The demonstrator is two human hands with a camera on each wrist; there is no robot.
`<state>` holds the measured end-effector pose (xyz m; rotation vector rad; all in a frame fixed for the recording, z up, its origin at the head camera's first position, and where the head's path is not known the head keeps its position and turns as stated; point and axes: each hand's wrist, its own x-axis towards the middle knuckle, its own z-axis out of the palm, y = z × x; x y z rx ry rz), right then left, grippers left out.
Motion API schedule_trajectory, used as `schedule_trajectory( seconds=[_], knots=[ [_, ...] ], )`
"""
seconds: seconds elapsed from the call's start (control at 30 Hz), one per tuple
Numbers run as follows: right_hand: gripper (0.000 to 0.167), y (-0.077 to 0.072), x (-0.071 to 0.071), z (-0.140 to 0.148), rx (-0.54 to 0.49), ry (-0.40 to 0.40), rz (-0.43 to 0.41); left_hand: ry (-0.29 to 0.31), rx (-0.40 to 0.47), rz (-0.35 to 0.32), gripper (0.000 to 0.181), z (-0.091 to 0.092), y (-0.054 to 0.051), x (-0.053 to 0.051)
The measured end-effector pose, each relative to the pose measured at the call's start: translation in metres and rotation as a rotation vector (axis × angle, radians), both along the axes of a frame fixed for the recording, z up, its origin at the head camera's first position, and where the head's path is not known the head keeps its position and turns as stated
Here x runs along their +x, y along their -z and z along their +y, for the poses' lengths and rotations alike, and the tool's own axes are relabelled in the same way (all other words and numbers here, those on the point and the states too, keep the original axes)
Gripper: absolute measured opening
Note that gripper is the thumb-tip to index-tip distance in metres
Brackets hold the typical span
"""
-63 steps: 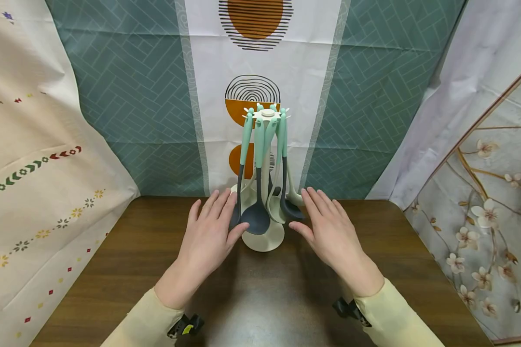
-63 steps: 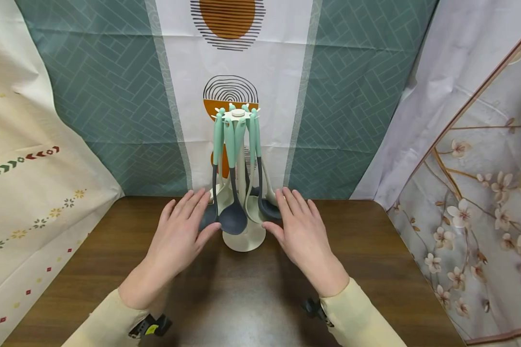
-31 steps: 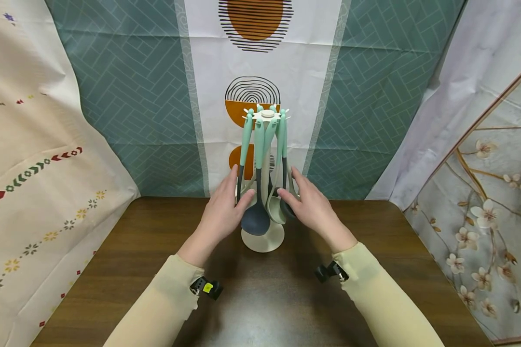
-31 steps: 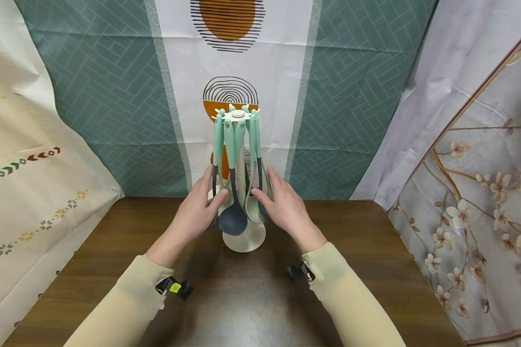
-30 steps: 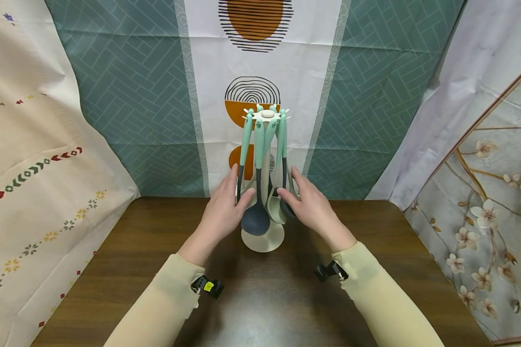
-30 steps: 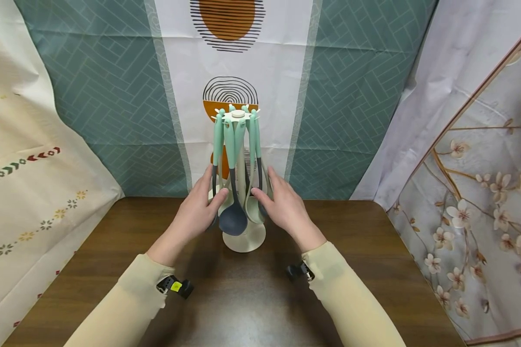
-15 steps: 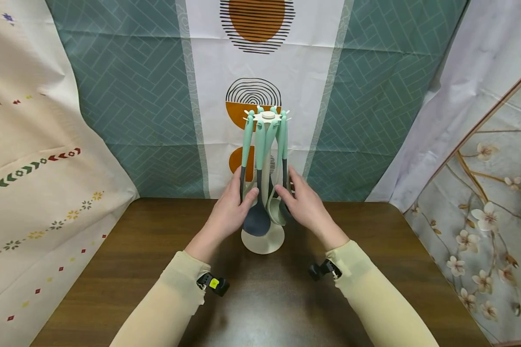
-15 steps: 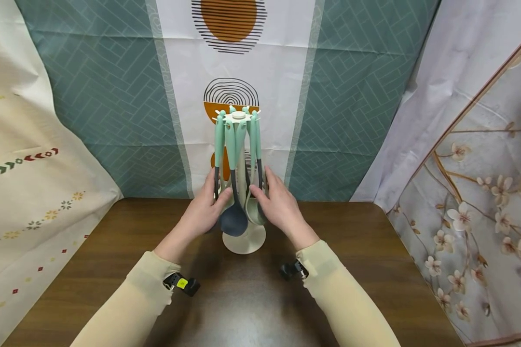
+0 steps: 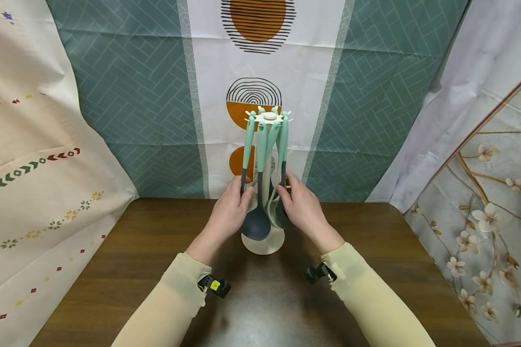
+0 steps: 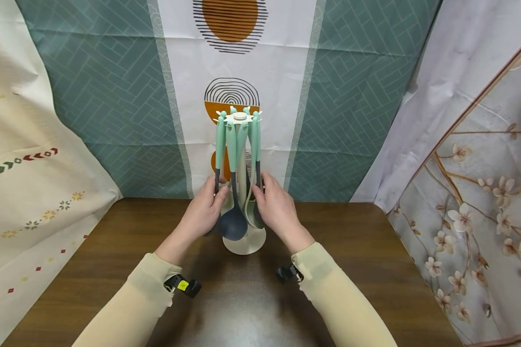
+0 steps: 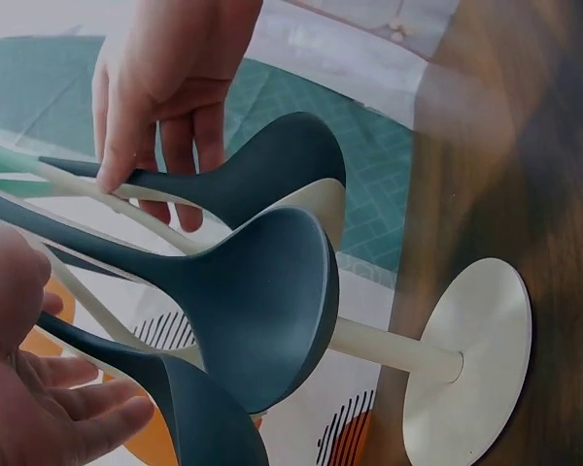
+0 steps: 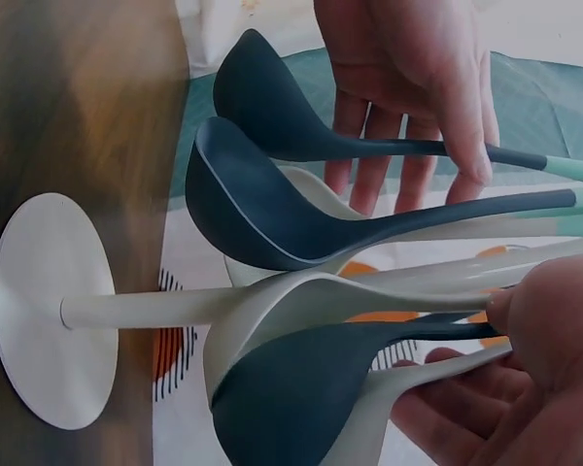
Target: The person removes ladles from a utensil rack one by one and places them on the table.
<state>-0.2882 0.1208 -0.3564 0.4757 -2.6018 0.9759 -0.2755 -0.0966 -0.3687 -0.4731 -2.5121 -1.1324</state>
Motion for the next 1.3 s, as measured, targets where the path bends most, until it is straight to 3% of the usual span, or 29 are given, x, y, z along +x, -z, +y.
schedule_trajectory(
  seconds=[0.37, 0.7, 0.9, 1.13, 1.3],
  knots=[
    [0.026, -0.002, 0.007, -0.004, 0.039, -0.039, 0.032, -0.001, -0.005, -0.006, 0.03, 0.0, -0.004, 0.007],
    [0.031, 0.0, 0.002, 0.0, -0.132, -0.169, -0.081, 0.0, -0.002, 0.045, 0.03, 0.001, -0.005, 0.012],
    [0.024, 0.0, 0.005, -0.002, -0.089, -0.13, -0.027, 0.001, -0.004, 0.049, 0.03, 0.003, -0.006, 0.015],
    [0.022, -0.004, 0.02, -0.002, -0.055, -0.077, -0.006, 0.015, -0.007, 0.025, 0.039, 0.006, -0.009, 0.019],
    [0.023, -0.006, 0.032, 0.001, -0.037, -0.066, -0.012, 0.031, -0.021, 0.028, 0.04, 0.007, -0.009, 0.028]
  ],
)
